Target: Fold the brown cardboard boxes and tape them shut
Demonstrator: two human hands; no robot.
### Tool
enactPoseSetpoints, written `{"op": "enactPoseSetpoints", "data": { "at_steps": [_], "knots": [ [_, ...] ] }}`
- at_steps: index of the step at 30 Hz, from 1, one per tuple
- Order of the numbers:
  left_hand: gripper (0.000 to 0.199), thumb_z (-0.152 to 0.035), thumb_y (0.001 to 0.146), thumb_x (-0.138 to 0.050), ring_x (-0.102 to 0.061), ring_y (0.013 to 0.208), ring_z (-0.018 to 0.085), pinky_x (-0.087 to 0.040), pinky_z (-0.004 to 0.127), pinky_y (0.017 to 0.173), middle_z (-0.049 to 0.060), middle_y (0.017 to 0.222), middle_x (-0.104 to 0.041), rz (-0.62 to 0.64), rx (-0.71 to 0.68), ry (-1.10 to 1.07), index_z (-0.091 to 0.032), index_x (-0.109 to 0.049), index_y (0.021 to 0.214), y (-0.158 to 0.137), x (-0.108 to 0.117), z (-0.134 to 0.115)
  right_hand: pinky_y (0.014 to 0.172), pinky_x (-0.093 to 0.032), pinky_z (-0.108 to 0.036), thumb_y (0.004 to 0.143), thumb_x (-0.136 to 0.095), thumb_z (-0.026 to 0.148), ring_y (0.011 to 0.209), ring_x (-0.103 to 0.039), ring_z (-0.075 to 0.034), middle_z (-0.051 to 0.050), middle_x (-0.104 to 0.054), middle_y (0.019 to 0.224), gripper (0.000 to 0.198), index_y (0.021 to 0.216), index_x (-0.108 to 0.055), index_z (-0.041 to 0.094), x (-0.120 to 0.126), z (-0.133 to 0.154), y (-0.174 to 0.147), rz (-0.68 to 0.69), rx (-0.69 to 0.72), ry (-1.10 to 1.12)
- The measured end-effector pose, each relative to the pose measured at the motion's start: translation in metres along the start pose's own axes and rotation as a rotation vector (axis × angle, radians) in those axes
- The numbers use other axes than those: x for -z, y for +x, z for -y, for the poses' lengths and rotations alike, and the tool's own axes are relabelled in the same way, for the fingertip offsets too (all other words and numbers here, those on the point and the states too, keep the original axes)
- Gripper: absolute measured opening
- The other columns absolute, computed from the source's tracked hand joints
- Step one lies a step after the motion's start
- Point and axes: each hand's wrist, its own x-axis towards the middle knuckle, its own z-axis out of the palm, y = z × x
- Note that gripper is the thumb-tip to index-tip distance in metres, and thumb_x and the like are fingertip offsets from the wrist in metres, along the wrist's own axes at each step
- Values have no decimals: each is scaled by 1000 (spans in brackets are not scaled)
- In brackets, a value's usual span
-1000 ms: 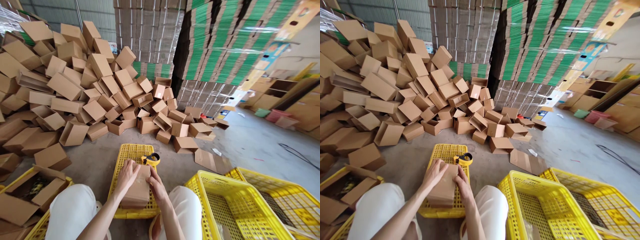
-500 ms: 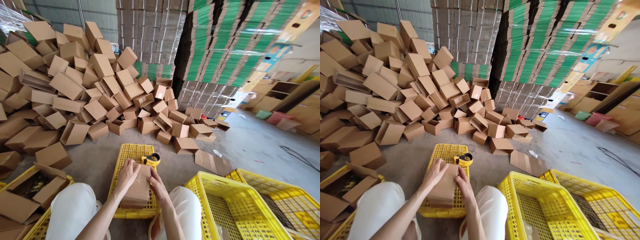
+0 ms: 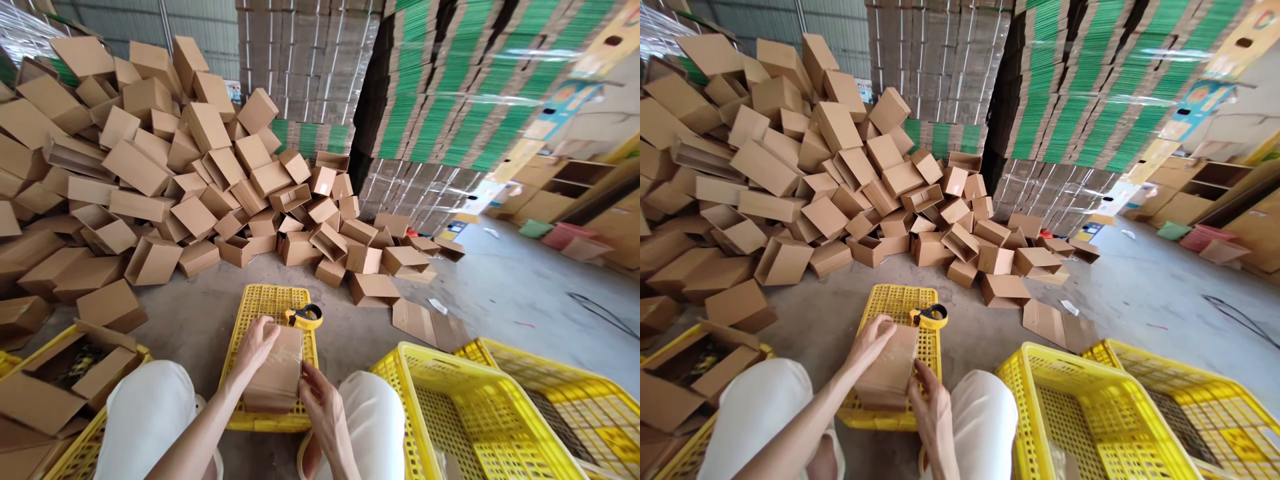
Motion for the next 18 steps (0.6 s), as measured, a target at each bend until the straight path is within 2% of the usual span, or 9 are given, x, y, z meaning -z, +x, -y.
{"op": "enactPoseSetpoints", "data": {
  "at_steps": [2, 5, 8, 13, 18],
  "knots": [
    [32, -46, 99, -54, -66, 124, 25, -49, 38, 108, 8, 130, -71, 5, 6, 3, -26, -65, 120, 0, 1, -1, 94, -60, -40, 92, -63, 46, 107, -76, -29, -6, -80, 116, 35, 118, -77, 28, 1, 9, -4, -50, 49, -85],
    [32, -46, 100, -52, -66, 125, 25, -49, 39, 109, 9, 130, -71, 2, -2, 15, -26, -65, 120, -1, 1, -1, 85, -56, -39, 95, -61, 45, 94, -72, -28, -6, -79, 99, 21, 96, -73, 29, 2, 28, 4, -125, 205, -300],
    [31, -46, 100, -52, -67, 124, 26, -49, 39, 107, 9, 129, -71, -14, -17, 25, -26, -66, 119, -3, 0, -1, 80, -49, -37, 97, -62, 42, 87, -65, -27, -5, -73, 86, 21, 81, -64, 28, 2, 45, 22, -114, 343, -498],
    [30, -45, 100, -52, -66, 125, 26, -49, 38, 108, 9, 130, -71, -13, -16, 42, -26, -65, 119, -3, 2, -3, 76, -44, -33, 97, -67, 41, 89, -63, -26, -4, -72, 83, 27, 76, -58, 28, -2, 55, 43, -20, 399, -653],
    [30, -44, 100, -53, -64, 129, 27, -47, 39, 111, 10, 132, -69, 7, 5, 65, -25, -65, 120, -5, 4, -7, 73, -45, -32, 96, -69, 44, 86, -64, -24, -3, -72, 86, 25, 80, -59, 29, -1, 56, 39, 38, 422, -702]
  ]
}}
